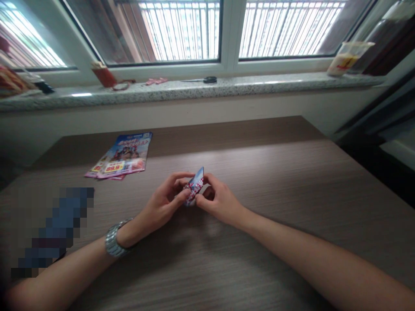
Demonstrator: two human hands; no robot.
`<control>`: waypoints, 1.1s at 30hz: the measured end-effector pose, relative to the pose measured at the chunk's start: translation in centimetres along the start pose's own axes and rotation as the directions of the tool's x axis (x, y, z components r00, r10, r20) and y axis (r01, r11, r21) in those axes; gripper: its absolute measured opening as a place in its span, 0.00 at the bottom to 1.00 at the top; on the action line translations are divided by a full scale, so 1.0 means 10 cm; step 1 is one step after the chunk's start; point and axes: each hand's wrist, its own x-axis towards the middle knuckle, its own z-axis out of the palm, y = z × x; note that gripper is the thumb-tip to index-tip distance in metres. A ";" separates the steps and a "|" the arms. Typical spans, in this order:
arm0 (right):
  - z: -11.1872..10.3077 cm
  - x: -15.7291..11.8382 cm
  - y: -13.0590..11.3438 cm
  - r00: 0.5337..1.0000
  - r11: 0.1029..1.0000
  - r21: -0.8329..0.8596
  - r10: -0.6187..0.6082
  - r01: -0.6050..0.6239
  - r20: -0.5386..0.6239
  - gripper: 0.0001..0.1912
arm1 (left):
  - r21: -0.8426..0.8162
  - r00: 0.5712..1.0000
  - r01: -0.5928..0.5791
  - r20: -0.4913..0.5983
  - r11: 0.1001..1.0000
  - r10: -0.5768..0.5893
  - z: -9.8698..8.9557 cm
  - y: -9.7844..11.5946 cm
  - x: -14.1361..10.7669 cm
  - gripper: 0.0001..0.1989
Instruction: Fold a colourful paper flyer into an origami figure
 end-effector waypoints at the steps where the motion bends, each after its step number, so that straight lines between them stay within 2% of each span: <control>1: 0.00 0.00 0.00 1.000 1.000 -0.007 0.002 -0.002 -0.001 0.15 | -0.022 1.000 0.006 -0.008 1.000 -0.006 0.00 0.00 0.00 0.18; 8: 0.02 -0.01 -0.03 1.000 0.999 -0.047 0.011 -0.011 -0.008 0.17 | -0.027 0.999 0.039 -0.021 0.999 -0.040 -0.02 -0.03 0.00 0.17; 33: 0.00 0.00 -0.02 1.000 1.000 -0.005 -0.002 0.002 0.002 0.19 | -0.023 0.998 0.007 -0.063 1.000 -0.008 -0.04 -0.01 0.01 0.16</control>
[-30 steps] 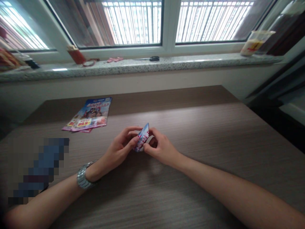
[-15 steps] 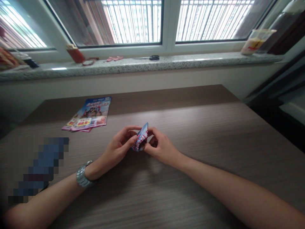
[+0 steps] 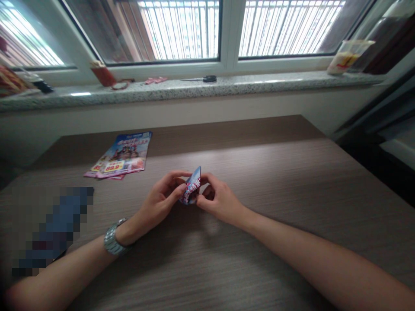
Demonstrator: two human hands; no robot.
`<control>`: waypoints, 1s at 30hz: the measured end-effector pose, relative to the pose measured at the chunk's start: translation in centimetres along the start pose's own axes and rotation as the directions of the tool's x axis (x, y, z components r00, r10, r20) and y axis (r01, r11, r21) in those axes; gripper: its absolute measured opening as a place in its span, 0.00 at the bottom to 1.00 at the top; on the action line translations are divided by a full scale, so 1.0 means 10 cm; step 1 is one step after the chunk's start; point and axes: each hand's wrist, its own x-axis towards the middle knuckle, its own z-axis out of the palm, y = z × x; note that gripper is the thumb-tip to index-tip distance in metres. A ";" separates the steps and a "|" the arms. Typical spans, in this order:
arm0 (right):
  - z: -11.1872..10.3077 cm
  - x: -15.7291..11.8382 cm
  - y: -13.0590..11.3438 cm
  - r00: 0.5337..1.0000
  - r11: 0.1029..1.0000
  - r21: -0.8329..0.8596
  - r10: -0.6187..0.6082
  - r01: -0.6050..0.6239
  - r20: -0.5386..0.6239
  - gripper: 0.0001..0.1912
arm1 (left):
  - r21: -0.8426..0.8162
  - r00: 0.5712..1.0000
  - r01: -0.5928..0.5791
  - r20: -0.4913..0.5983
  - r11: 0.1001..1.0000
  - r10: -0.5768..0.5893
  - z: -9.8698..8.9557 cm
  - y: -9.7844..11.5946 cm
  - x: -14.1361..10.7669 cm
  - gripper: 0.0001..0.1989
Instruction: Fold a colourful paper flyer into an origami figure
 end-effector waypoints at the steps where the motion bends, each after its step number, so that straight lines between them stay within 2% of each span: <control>1: 0.00 0.00 0.00 1.000 1.000 0.003 0.002 -0.002 0.001 0.20 | 0.007 1.000 -0.002 -0.001 1.000 0.002 0.00 0.00 0.00 0.16; 12: -0.01 0.00 0.02 1.000 1.000 0.007 0.003 -0.003 0.005 0.21 | 0.074 0.998 -0.051 -0.032 0.996 0.053 -0.01 0.03 -0.02 0.15; 18: -0.01 0.01 0.05 1.000 0.998 0.061 -0.022 0.021 0.018 0.20 | 0.116 0.996 -0.075 -0.028 0.990 0.079 -0.02 0.01 -0.03 0.15; 30: -0.04 0.00 0.06 0.999 0.996 0.085 -0.035 0.033 0.017 0.20 | 0.356 0.966 -0.211 -0.067 0.910 0.250 -0.05 0.02 -0.01 0.13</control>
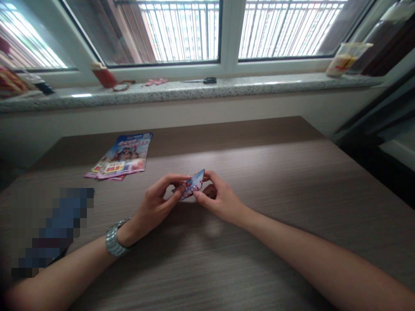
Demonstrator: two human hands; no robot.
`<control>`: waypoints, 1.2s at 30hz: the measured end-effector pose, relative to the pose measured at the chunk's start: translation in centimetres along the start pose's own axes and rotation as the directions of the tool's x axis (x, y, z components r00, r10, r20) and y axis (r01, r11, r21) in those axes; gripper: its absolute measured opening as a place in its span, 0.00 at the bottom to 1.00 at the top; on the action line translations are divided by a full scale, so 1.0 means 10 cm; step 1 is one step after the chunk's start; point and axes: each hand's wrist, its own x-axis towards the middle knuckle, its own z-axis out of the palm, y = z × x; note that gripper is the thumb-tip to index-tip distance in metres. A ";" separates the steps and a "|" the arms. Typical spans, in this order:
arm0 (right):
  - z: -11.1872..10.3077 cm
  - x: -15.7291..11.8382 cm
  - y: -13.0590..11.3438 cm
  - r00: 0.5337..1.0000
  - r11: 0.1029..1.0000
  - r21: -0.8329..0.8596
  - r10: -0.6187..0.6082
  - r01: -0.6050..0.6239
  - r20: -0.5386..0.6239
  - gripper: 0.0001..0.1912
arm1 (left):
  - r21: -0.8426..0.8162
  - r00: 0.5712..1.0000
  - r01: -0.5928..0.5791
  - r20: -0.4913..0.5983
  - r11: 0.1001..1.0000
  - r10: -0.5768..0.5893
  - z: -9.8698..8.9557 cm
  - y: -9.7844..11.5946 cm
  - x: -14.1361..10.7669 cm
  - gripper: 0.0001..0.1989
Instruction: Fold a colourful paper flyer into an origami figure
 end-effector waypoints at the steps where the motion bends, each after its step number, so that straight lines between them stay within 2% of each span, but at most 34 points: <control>1: 0.00 0.00 0.01 1.000 1.000 0.006 -0.002 0.002 -0.015 0.20 | 0.022 1.000 -0.022 -0.009 1.000 0.022 0.00 -0.01 0.00 0.13; 4: 0.00 0.01 0.03 0.998 0.998 0.055 -0.006 0.010 -0.066 0.20 | 0.094 0.996 -0.091 -0.013 0.991 0.092 -0.01 -0.02 0.01 0.14; 8: 0.00 0.01 0.02 0.994 0.995 0.101 0.012 -0.001 -0.112 0.21 | 0.217 0.986 -0.167 0.041 0.962 0.162 -0.03 -0.01 0.01 0.13; 12: -0.01 0.00 -0.01 0.992 0.995 0.095 0.021 -0.009 -0.121 0.19 | 0.282 0.967 -0.255 0.088 0.925 0.240 -0.04 0.00 0.02 0.12; 15: -0.03 0.00 -0.01 0.993 0.998 0.059 0.008 -0.001 -0.121 0.16 | 0.302 0.964 -0.266 0.089 0.916 0.251 -0.04 -0.01 0.03 0.13; 19: -0.09 0.00 0.02 0.988 1.000 0.008 -0.021 0.022 -0.150 0.13 | 0.311 0.970 -0.239 0.038 0.920 0.239 -0.05 -0.01 0.04 0.14; 25: -0.17 0.02 0.05 0.980 0.994 -0.065 -0.096 0.086 -0.174 0.12 | 0.303 0.984 -0.096 -0.114 0.948 0.136 -0.10 -0.01 0.07 0.11; 32: -0.19 0.03 0.04 0.978 0.992 -0.099 -0.101 0.084 -0.183 0.13 | 0.098 0.995 0.011 -0.095 0.995 -0.002 -0.13 -0.11 0.07 0.05; 36: -0.19 0.02 0.02 0.979 0.989 -0.121 -0.104 0.083 -0.173 0.12 | 0.068 0.996 0.035 -0.088 0.997 -0.029 -0.13 -0.14 0.08 0.04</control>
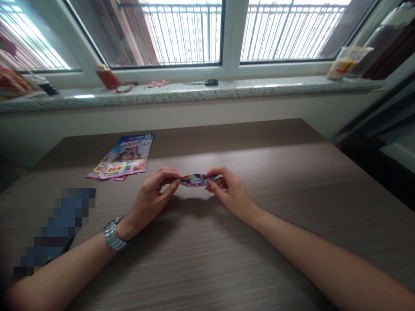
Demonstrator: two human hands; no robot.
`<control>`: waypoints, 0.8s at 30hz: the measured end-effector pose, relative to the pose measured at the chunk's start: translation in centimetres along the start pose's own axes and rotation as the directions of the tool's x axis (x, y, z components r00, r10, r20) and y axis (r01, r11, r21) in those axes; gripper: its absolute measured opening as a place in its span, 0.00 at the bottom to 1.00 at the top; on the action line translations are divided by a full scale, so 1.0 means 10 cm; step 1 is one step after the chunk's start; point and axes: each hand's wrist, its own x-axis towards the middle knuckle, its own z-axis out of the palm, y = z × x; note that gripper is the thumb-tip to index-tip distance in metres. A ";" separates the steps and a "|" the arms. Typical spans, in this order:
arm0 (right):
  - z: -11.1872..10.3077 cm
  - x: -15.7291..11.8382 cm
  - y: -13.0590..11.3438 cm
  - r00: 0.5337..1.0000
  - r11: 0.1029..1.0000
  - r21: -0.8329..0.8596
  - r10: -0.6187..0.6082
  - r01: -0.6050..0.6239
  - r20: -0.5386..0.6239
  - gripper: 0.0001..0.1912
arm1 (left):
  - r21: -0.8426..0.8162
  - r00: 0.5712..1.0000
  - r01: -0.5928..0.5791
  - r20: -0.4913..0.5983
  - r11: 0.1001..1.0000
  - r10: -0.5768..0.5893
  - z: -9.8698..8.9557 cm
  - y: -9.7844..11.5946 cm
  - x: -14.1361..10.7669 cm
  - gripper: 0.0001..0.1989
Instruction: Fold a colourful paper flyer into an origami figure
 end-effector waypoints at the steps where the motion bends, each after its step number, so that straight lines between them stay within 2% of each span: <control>1: 0.00 0.00 -0.01 1.000 1.000 -0.010 -0.005 0.005 0.008 0.12 | 0.005 1.000 0.002 -0.005 1.000 -0.002 0.00 0.00 0.00 0.04; 8: -0.04 0.02 -0.02 0.996 0.989 -0.127 -0.072 0.077 0.045 0.12 | 0.013 0.999 -0.003 -0.032 1.000 0.003 -0.02 -0.05 0.02 0.04; 12: -0.09 0.05 -0.03 0.981 0.936 -0.292 -0.182 0.194 0.071 0.07 | 0.007 1.000 0.003 -0.017 1.000 -0.003 -0.02 -0.05 0.02 0.04; 16: -0.13 0.08 -0.05 0.968 0.879 -0.408 -0.235 0.248 0.082 0.05 | -0.003 1.000 0.006 -0.021 1.000 -0.006 -0.02 -0.06 0.00 0.06; 20: -0.18 0.11 -0.04 0.966 0.853 -0.461 -0.256 0.247 0.043 0.04 | 0.061 0.997 0.063 -0.053 0.996 -0.060 -0.02 -0.11 0.00 0.14; 24: -0.26 0.16 0.02 0.969 0.841 -0.507 -0.242 0.186 -0.045 0.04 | 0.149 0.994 0.109 -0.006 0.983 -0.109 -0.03 -0.14 0.00 0.11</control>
